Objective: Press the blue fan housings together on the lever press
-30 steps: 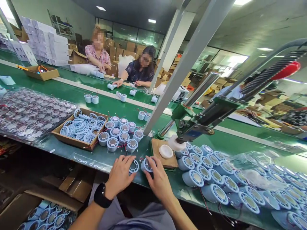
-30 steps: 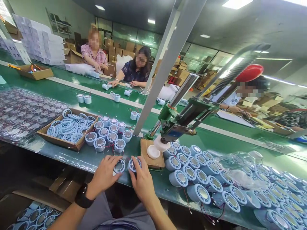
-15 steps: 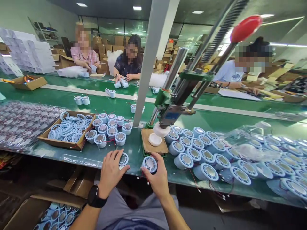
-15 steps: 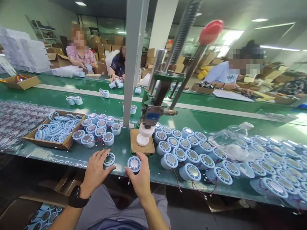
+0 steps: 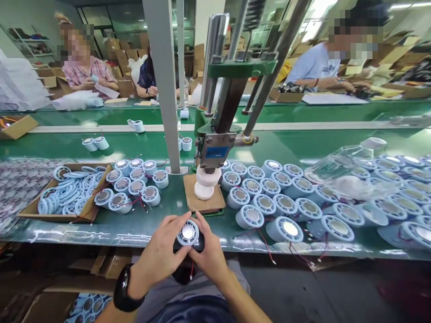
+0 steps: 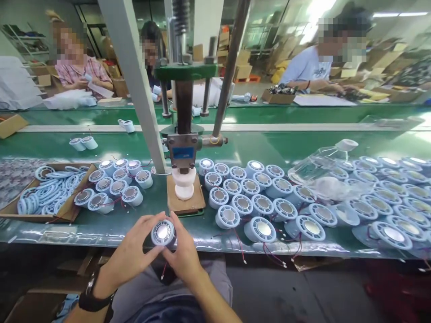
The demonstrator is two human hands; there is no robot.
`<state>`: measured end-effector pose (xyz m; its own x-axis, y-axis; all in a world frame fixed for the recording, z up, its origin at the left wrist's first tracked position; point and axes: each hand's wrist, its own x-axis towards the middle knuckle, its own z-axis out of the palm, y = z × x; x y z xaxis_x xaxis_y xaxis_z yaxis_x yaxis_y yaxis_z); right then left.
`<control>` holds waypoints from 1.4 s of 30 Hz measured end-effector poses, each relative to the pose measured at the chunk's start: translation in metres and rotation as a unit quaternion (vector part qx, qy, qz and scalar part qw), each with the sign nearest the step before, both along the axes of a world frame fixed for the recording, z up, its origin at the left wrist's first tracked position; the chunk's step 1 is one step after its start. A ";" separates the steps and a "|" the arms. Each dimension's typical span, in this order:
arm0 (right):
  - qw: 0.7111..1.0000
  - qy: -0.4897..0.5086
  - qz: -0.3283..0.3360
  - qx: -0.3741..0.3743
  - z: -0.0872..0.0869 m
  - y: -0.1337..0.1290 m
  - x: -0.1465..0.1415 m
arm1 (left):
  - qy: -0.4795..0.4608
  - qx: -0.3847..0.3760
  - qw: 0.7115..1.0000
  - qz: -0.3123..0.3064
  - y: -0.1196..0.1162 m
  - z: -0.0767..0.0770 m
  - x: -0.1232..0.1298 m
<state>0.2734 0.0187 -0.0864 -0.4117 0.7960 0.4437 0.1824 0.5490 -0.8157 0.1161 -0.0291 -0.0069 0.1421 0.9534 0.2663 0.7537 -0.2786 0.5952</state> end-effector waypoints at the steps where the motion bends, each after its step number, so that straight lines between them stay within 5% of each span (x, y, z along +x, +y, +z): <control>1: 1.000 0.002 0.005 -0.002 0.000 0.000 0.000 | 0.002 -0.003 1.000 -0.003 0.001 0.000 -0.001; 10: 1.000 -0.020 -0.002 -0.010 0.000 0.002 -0.001 | 0.006 -0.039 0.999 -0.014 0.008 0.007 0.004; 19: 0.999 -0.029 0.027 -0.020 0.005 0.003 0.002 | -0.057 -0.053 0.996 0.048 0.001 -0.006 0.000; 25: 0.985 -0.159 0.051 0.045 0.004 0.002 0.004 | -0.092 -0.048 0.993 0.047 -0.002 -0.021 0.009; 28: 0.962 -0.253 0.073 0.069 0.021 0.004 0.014 | -0.129 -0.037 0.989 0.066 -0.005 -0.036 0.018; 31: 0.944 -0.279 0.073 0.159 0.082 0.023 0.040 | -0.166 -0.072 0.978 0.102 0.002 -0.033 0.017; 34: 0.925 -0.200 -0.083 0.311 0.193 0.065 0.067 | -0.194 -0.080 0.970 0.125 0.026 -0.009 0.004; 36: 0.887 -0.145 -0.209 0.385 0.274 0.102 0.073 | -0.215 -0.049 0.967 0.129 0.051 0.009 -0.005; 38: 0.886 -0.075 -0.256 0.380 0.338 0.140 0.067 | -0.246 -0.027 0.962 0.116 0.078 0.020 -0.007; 39: 0.909 -0.045 -0.236 0.342 0.361 0.157 0.059 | -0.264 -0.024 0.959 0.103 0.092 0.023 -0.006; 42: 0.970 -0.013 -0.134 0.204 0.388 0.192 0.034 | -0.312 -0.032 0.948 0.048 0.124 0.022 0.005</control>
